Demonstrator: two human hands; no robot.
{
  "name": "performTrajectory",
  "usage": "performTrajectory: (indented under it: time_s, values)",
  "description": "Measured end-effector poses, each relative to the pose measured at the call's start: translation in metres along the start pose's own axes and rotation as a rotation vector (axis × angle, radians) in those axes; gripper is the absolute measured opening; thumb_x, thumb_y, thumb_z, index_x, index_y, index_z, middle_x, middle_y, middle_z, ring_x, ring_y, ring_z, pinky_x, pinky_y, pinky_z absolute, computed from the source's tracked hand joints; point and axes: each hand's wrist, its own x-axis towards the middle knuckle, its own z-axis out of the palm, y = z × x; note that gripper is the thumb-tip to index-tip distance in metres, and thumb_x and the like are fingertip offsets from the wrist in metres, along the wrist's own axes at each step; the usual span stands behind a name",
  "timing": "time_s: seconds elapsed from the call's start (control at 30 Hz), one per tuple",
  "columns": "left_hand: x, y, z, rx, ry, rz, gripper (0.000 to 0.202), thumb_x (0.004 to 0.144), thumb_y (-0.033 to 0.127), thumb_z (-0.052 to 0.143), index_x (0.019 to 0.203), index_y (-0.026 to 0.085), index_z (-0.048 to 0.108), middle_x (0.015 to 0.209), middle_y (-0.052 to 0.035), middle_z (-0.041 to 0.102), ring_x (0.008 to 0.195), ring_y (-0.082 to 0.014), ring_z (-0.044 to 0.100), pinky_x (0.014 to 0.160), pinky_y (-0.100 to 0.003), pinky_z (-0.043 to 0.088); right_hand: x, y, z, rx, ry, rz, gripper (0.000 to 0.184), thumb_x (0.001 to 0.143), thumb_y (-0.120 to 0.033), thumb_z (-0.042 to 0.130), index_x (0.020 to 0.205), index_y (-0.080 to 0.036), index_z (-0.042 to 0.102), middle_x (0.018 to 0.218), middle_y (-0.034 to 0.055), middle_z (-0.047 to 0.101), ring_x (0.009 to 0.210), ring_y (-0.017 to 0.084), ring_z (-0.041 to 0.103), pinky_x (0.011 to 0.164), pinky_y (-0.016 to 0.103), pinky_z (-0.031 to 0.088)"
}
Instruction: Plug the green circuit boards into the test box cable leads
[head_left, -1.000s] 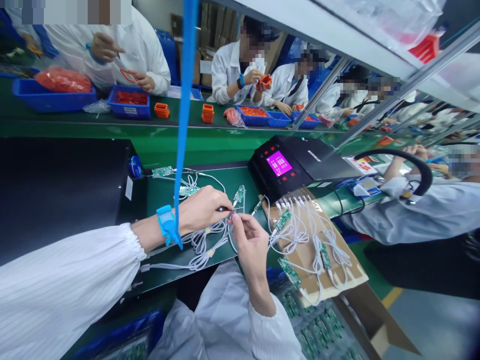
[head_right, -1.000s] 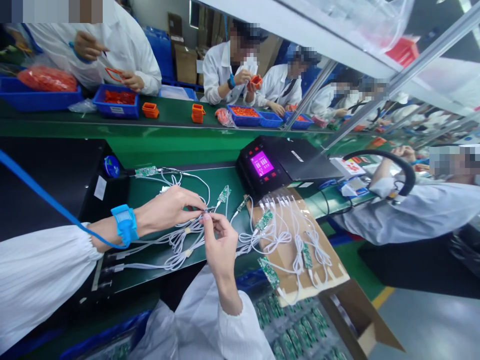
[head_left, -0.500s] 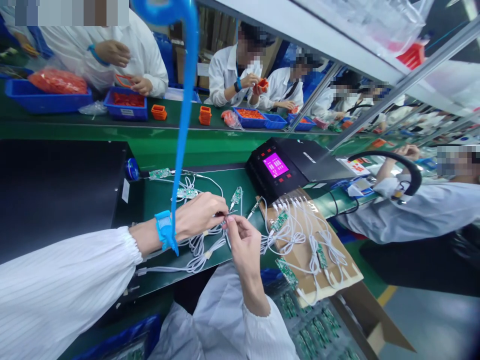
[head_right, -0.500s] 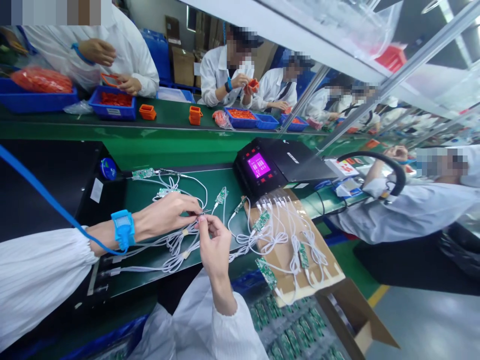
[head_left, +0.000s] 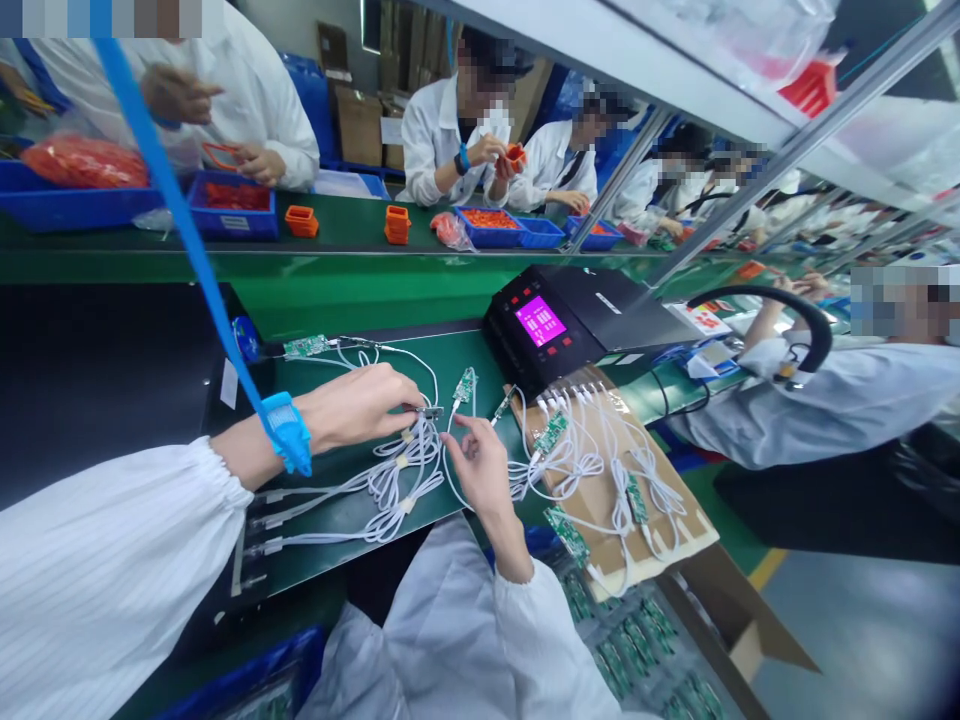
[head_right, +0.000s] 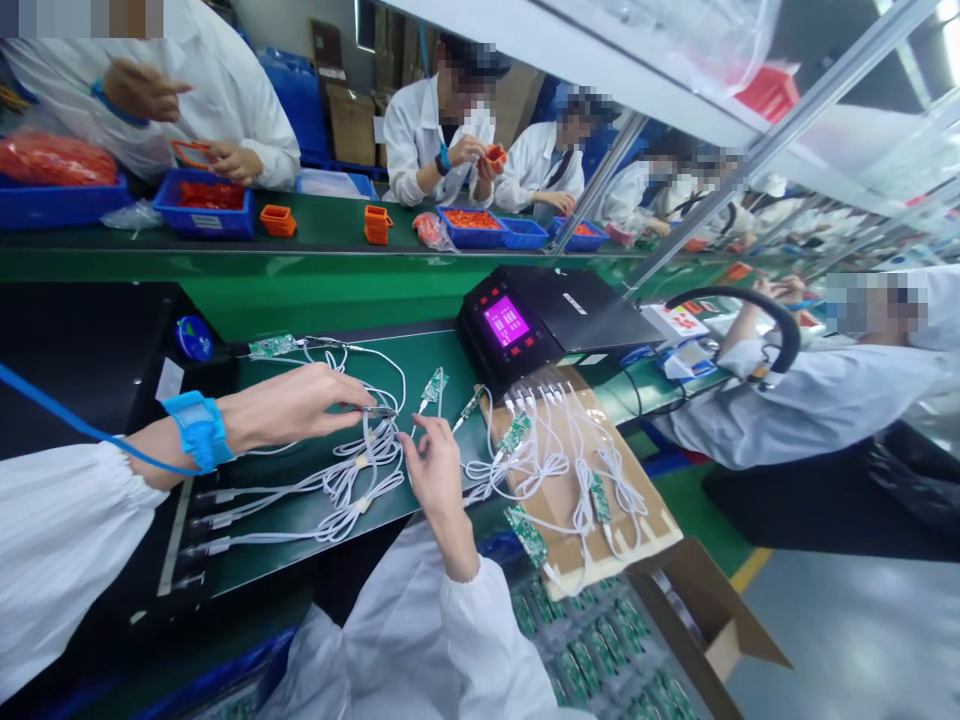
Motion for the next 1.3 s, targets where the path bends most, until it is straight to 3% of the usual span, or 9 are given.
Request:
performTrajectory:
  time_s: [0.23,0.5,0.63,0.77,0.87,1.0,1.07,1.17,1.3]
  values:
    - [-0.003,0.001,-0.011,-0.21,-0.004,-0.037,0.022,0.095,0.022,0.062,0.097,0.023,0.084,0.092,-0.0033,0.081,0.081,-0.017,0.074,0.076,-0.025,0.051,0.017,0.003,0.015,0.071,-0.125,-0.088,0.019,0.095,-0.032,0.062,0.099,-0.022,0.078,0.101,0.0057,0.068,0.074,0.015,0.057,0.075,0.03,0.051]
    - [-0.004,-0.014,-0.011,-0.307,-0.018,-0.085,0.02,0.091,0.028,0.067,0.099,0.022,0.084,0.095,-0.0047,0.082,0.083,-0.0173,0.074,0.076,-0.023,0.052,0.015,0.003,0.007,0.053,-0.079,-0.186,0.023,0.101,-0.032,0.057,0.1,-0.023,0.079,0.102,0.007,0.067,0.088,0.018,0.063,0.084,0.032,0.052]
    - [-0.008,-0.03,-0.008,-0.273,-0.134,-0.197,0.015,0.087,0.024,0.07,0.094,0.019,0.082,0.087,-0.0035,0.081,0.079,-0.0165,0.074,0.073,-0.021,0.051,0.01,0.003,0.007,0.03,-0.093,-0.202,0.023,0.101,-0.034,0.059,0.102,-0.024,0.079,0.102,0.0074,0.069,0.09,0.02,0.065,0.086,0.035,0.054]
    - [-0.02,-0.053,-0.011,-0.331,-0.278,-0.348,0.037,0.079,0.013,0.068,0.115,0.018,0.075,0.09,-0.004,0.082,0.08,-0.0173,0.077,0.073,-0.022,0.054,0.008,0.005,0.008,-0.008,-0.088,-0.235,0.024,0.103,-0.036,0.057,0.105,-0.024,0.078,0.101,0.0082,0.069,0.094,0.022,0.066,0.089,0.037,0.054]
    - [-0.029,-0.063,-0.021,-0.258,-0.261,-0.451,0.038,0.079,0.01,0.062,0.114,0.017,0.075,0.092,-0.0041,0.082,0.083,-0.0174,0.077,0.076,-0.022,0.054,0.011,0.005,0.01,-0.066,-0.102,-0.272,0.026,0.104,-0.035,0.055,0.104,-0.024,0.079,0.099,0.0087,0.07,0.094,0.023,0.066,0.088,0.038,0.053]
    - [-0.03,-0.061,-0.031,-0.166,-0.12,-0.524,0.031,0.086,0.019,0.062,0.112,0.016,0.078,0.094,-0.0055,0.082,0.09,-0.0183,0.076,0.082,-0.022,0.053,0.016,-0.001,0.017,-0.173,-0.183,-0.327,0.03,0.106,-0.033,0.051,0.107,-0.023,0.079,0.099,0.0101,0.069,0.094,0.024,0.064,0.087,0.039,0.052]
    - [-0.03,-0.057,-0.03,-0.273,-0.186,-0.553,0.032,0.088,0.026,0.064,0.115,0.015,0.077,0.097,-0.0068,0.082,0.089,-0.0191,0.076,0.08,-0.023,0.054,0.018,-0.004,0.022,-0.22,-0.21,-0.362,0.031,0.106,-0.032,0.05,0.107,-0.022,0.079,0.099,0.0107,0.069,0.094,0.025,0.063,0.085,0.039,0.051]
    - [-0.032,-0.052,-0.026,-0.388,-0.383,-0.608,0.032,0.091,0.03,0.063,0.116,0.016,0.077,0.1,-0.0075,0.082,0.084,-0.0183,0.076,0.074,-0.023,0.054,0.018,-0.008,0.027,-0.253,-0.22,-0.399,0.03,0.106,-0.031,0.05,0.107,-0.022,0.079,0.098,0.0101,0.07,0.093,0.025,0.062,0.081,0.038,0.05]
    - [-0.031,-0.048,-0.022,-0.206,-0.381,-0.487,0.025,0.091,0.033,0.068,0.106,0.018,0.082,0.103,-0.0059,0.082,0.09,-0.0174,0.074,0.078,-0.021,0.05,0.019,-0.009,0.029,-0.235,-0.203,-0.412,0.028,0.106,-0.03,0.051,0.108,-0.023,0.078,0.098,0.0094,0.07,0.091,0.024,0.061,0.079,0.037,0.049]
